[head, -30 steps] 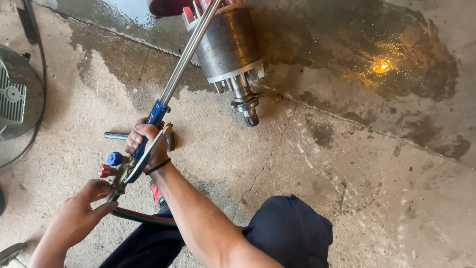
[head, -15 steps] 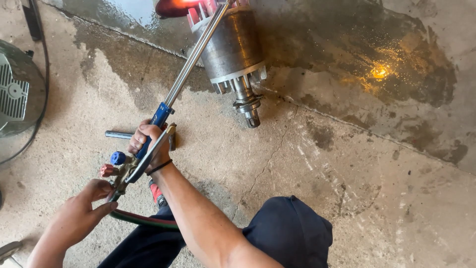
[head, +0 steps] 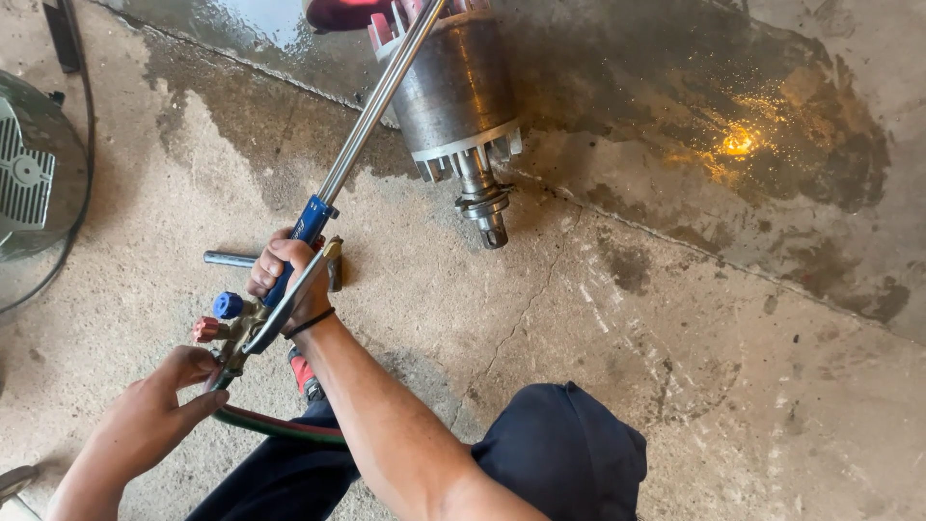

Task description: Using an oxy-fuel torch to heat a motor shaft in a workshop environment.

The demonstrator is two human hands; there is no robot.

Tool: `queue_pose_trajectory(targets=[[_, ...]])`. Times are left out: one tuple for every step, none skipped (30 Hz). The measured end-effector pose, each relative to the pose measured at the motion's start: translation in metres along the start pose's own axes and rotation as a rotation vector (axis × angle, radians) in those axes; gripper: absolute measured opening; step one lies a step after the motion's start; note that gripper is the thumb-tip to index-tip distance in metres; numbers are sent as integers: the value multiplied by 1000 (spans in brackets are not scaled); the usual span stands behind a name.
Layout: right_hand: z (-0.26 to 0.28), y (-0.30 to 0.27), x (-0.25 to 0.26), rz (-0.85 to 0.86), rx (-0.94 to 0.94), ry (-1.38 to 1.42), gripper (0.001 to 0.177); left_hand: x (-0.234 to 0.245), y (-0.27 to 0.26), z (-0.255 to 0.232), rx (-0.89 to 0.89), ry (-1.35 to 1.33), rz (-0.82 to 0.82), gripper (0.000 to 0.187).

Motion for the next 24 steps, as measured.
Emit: queue_pose_trajectory(targets=[[-2, 0, 1, 0, -5, 5, 14, 0, -2, -1, 7, -10, 20, 51], [-2, -1, 0, -1, -7, 3, 14, 6, -8, -10, 8, -12, 20, 51], [-2, -1, 0, -13, -13, 1, 13, 16, -14, -15, 55, 27, -12, 51], [-3, -1, 0, -26, -18, -2, 12, 26, -20, -20, 102, 65, -46, 54], [-2, -2, -2, -26, -21, -1, 12, 27, -24, -26, 104, 65, -46, 54], [0, -4, -5, -22, -15, -2, 13, 36, -28, -31, 118, -52, -142, 49], [2, -5, -7, -17, -10, -5, 14, 45, -33, -35, 132, -171, -238, 44], [2, -6, -8, -17, -11, -5, 14, 39, -29, -30, 134, -172, -239, 44], [4, -6, -9, -8, -1, -21, 16, 37, -24, -29, 75, -168, -279, 42], [5, -7, -9, 2, 9, -38, 17, 34, -20, -28, 16, -165, -319, 41], [6, -8, -10, 0, 8, -39, 17, 34, -21, -30, 17, -166, -318, 41], [8, -8, -11, 3, 12, -37, 17, 35, -22, -33, 10, -171, -346, 45], [10, -9, -13, 5, 16, -35, 17, 38, -23, -35, 3, -174, -375, 49], [9, -7, -12, 4, 16, -34, 17, 37, -22, -37, 3, -174, -374, 49], [9, -6, -11, 5, 10, -27, 18, 36, -22, -39, -7, -167, -381, 50], [8, -5, -10, 5, 5, -19, 19, 36, -21, -42, -18, -160, -388, 50], [9, -5, -10, 6, 6, -19, 19, 35, -20, -41, -19, -160, -389, 50], [10, -5, -10, 7, 5, -22, 19, 35, -18, -41, -23, -150, -397, 49], [10, -5, -10, 8, 4, -24, 18, 35, -17, -40, -25, -140, -406, 47], [11, -5, -11, 8, 5, -23, 18, 34, -16, -39, -26, -139, -406, 47], [12, -5, -11, 9, 8, -28, 18, 34, -15, -37, -21, -146, -423, 45], [13, -5, -11, 10, 12, -34, 19, 34, -15, -36, -16, -152, -440, 42], [13, -6, -12, 11, 13, -32, 19, 34, -15, -36, -17, -151, -441, 42], [12, -6, -11, 2, 1, -19, 18, 35, -15, -36, -17, -143, -446, 40]])
Point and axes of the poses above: each hand's wrist, its own y-axis towards the middle knuckle, its own x-axis out of the back of the hand, z = x × y, the point moved 8 cm from there along y, towards the middle knuckle
